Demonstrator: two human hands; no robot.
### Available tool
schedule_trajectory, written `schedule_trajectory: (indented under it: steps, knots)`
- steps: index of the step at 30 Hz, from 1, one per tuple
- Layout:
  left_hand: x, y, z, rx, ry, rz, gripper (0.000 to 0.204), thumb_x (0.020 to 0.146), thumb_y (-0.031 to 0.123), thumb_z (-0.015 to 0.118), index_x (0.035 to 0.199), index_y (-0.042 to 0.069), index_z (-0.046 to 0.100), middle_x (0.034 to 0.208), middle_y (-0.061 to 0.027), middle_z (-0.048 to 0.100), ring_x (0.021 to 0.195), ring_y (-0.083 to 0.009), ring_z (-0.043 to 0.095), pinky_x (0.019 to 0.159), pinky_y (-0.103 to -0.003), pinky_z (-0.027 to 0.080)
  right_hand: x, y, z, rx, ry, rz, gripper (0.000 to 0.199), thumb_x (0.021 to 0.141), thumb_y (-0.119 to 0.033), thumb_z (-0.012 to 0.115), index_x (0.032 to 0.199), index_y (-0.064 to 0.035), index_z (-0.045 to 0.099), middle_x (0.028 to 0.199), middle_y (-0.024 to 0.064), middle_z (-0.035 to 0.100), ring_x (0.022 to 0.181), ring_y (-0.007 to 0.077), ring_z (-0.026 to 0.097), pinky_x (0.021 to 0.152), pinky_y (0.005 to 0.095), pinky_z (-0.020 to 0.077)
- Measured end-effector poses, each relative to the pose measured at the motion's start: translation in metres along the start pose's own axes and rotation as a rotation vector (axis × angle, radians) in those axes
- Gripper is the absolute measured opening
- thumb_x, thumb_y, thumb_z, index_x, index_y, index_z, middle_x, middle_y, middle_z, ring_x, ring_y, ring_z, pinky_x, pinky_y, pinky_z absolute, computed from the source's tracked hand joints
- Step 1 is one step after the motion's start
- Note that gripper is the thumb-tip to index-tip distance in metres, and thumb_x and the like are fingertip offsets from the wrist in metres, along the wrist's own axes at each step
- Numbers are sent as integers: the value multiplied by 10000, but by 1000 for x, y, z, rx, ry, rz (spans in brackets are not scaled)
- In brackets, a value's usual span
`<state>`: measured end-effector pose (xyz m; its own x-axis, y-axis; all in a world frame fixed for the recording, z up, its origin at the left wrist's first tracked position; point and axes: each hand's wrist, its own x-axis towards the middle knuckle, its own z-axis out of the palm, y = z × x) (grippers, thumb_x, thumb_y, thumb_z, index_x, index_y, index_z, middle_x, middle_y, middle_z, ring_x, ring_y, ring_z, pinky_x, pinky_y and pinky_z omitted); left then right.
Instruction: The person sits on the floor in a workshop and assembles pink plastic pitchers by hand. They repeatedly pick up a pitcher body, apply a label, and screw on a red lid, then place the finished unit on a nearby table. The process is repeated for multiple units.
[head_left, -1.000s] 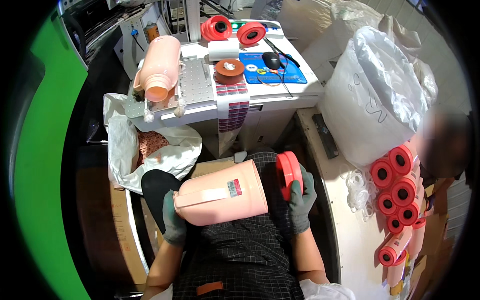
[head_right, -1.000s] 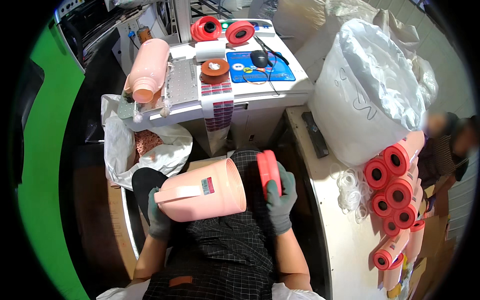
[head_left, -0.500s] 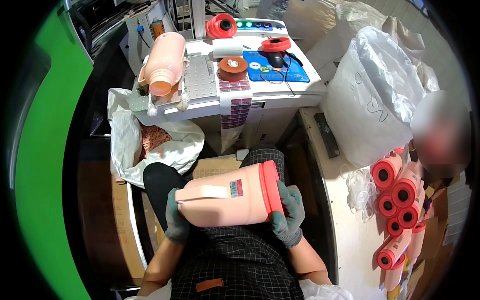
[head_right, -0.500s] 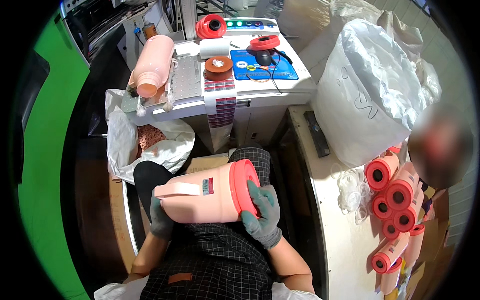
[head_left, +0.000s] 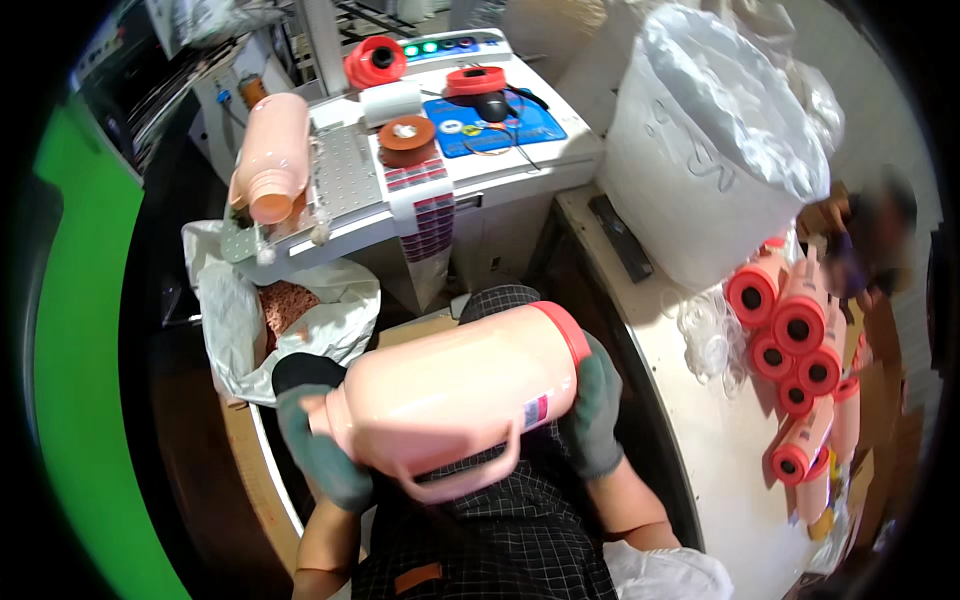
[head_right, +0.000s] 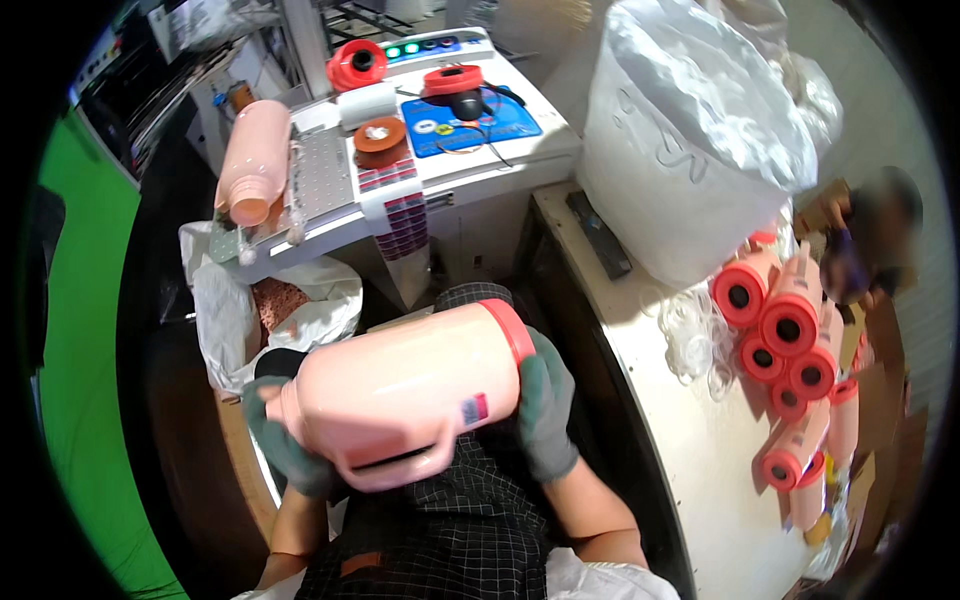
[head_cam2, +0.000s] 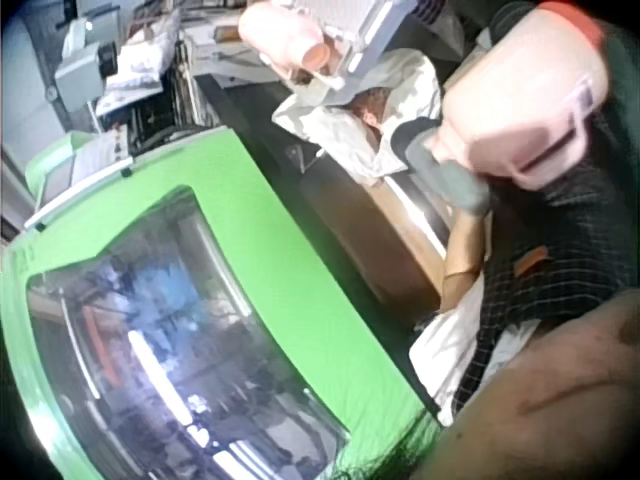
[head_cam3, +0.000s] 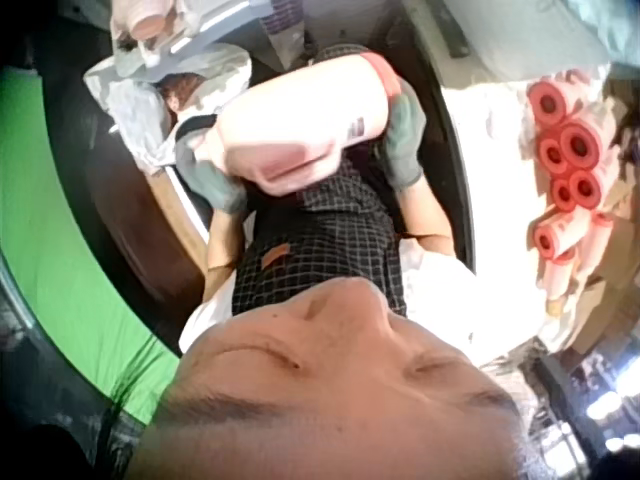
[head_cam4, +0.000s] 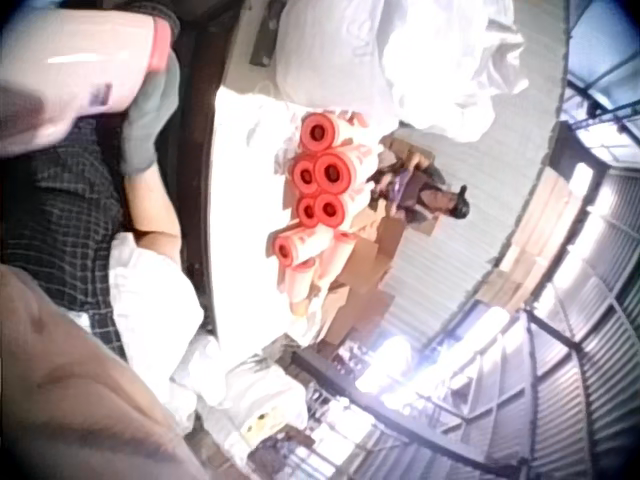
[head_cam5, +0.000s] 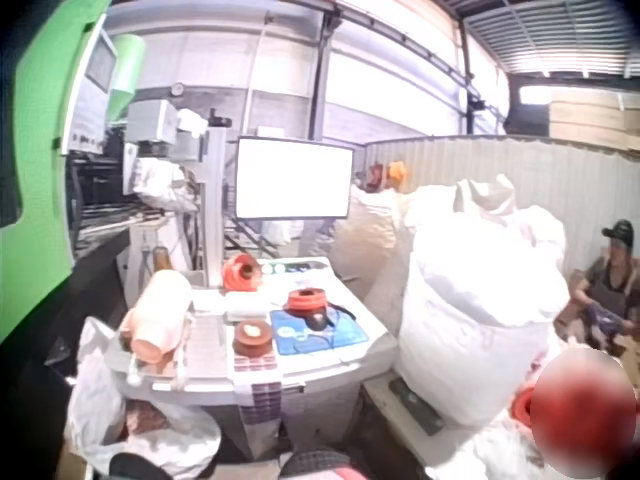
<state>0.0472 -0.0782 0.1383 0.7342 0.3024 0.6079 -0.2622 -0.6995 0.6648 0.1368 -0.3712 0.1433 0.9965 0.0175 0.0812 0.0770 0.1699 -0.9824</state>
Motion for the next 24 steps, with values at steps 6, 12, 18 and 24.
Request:
schedule_trajectory:
  steps: [6,12,18,24]
  knots:
    - [26,11,5,-128,-554,378,264,935,174,640,1135,6,670,1046,-119,674,963,-301,664,863,-399,534,3,18,-36,675,-19,385,404,1098,-275,549,1362,19,633,1255,104,717,1131,200,675,1011,367,548]
    - [9,40,71,-476,-47,-297,386,1050,275,568,1360,44,554,1129,-52,583,965,-154,613,860,-306,493,-9,7,-47,82,249,-65,453,1076,-328,582,1341,34,642,1268,112,702,1158,186,645,1048,342,495]
    - [37,57,88,-272,-104,988,549,959,434,661,1371,88,553,1381,-190,534,1142,-407,577,985,-599,473,-43,63,-159,398,314,-25,465,1125,-395,495,1419,-44,574,1397,98,641,1241,221,624,1103,387,493]
    - [19,69,109,-513,-451,323,728,810,311,805,1443,105,511,1424,-197,453,1299,-366,463,1063,-524,425,-18,-115,-264,422,611,-745,484,1144,-325,396,1554,-70,421,1504,90,543,1401,268,514,1159,441,456]
